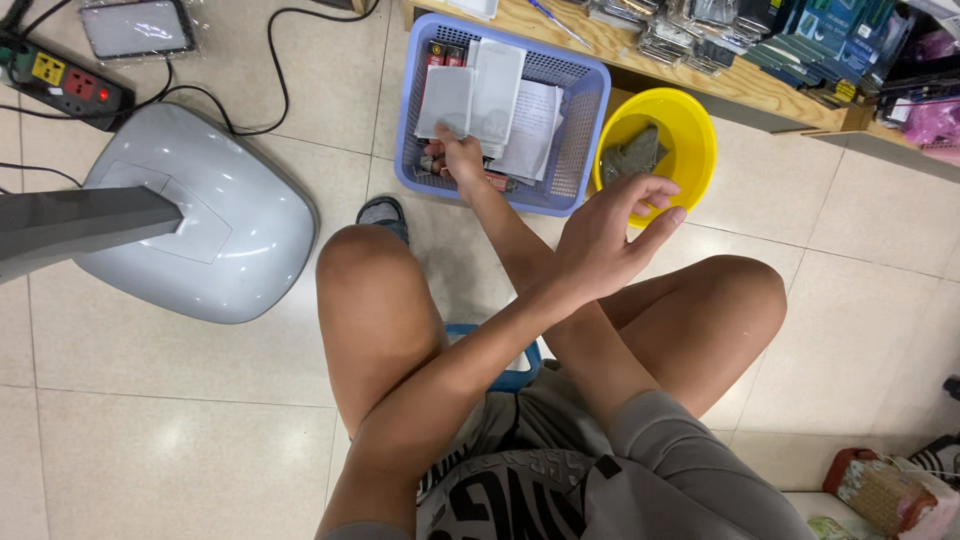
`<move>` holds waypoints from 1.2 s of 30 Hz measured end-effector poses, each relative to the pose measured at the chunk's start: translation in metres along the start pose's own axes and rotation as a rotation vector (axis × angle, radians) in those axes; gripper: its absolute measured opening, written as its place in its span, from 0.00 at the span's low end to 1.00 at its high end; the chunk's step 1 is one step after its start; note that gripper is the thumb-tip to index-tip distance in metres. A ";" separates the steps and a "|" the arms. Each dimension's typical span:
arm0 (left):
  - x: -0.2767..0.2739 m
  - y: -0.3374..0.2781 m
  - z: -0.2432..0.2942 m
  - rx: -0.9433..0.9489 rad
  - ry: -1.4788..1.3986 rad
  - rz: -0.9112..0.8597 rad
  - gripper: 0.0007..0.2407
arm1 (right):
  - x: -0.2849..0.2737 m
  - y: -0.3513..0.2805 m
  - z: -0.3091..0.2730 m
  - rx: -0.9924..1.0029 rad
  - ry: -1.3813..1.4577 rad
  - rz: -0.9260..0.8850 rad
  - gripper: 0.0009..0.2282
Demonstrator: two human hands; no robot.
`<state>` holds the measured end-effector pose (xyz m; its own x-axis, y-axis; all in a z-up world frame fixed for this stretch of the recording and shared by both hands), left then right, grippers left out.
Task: The person removes a screen protector from its protective sleeve, holds it up for view, and then places it back into the sleeve before returning it to a blue plastic basket.
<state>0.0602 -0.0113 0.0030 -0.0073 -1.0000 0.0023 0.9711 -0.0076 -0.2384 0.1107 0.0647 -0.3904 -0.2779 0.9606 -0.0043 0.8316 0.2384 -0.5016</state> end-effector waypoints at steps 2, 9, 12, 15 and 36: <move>0.011 -0.005 -0.004 -0.004 0.003 0.005 0.17 | 0.004 0.005 0.014 0.070 0.003 -0.006 0.21; 0.014 -0.009 -0.010 -0.065 -0.025 -0.037 0.17 | 0.022 0.010 0.086 0.374 0.396 0.068 0.16; 0.005 -0.009 -0.010 -0.075 -0.030 -0.026 0.18 | 0.019 -0.003 0.057 0.348 0.275 0.155 0.17; 0.000 -0.009 -0.009 -0.056 -0.002 -0.005 0.17 | 0.010 0.008 0.068 0.203 0.150 0.259 0.15; -0.079 0.007 0.010 -0.036 -0.374 0.520 0.18 | -0.175 -0.264 -0.245 -0.430 0.197 0.063 0.15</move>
<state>0.0702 0.0672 0.0112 0.5530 -0.8051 0.2147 0.8165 0.4722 -0.3323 0.0575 -0.1309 -0.0452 -0.1586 0.9739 0.1622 0.9790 0.1765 -0.1023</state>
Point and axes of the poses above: each hand's wrist, its own y-axis towards the middle knuckle, its own x-axis out of the palm, z = x × y, the point moved 7 cm from there along y, towards the middle knuckle, and after that the axes turned 13 degrees about -x, right-handed, at the moved point
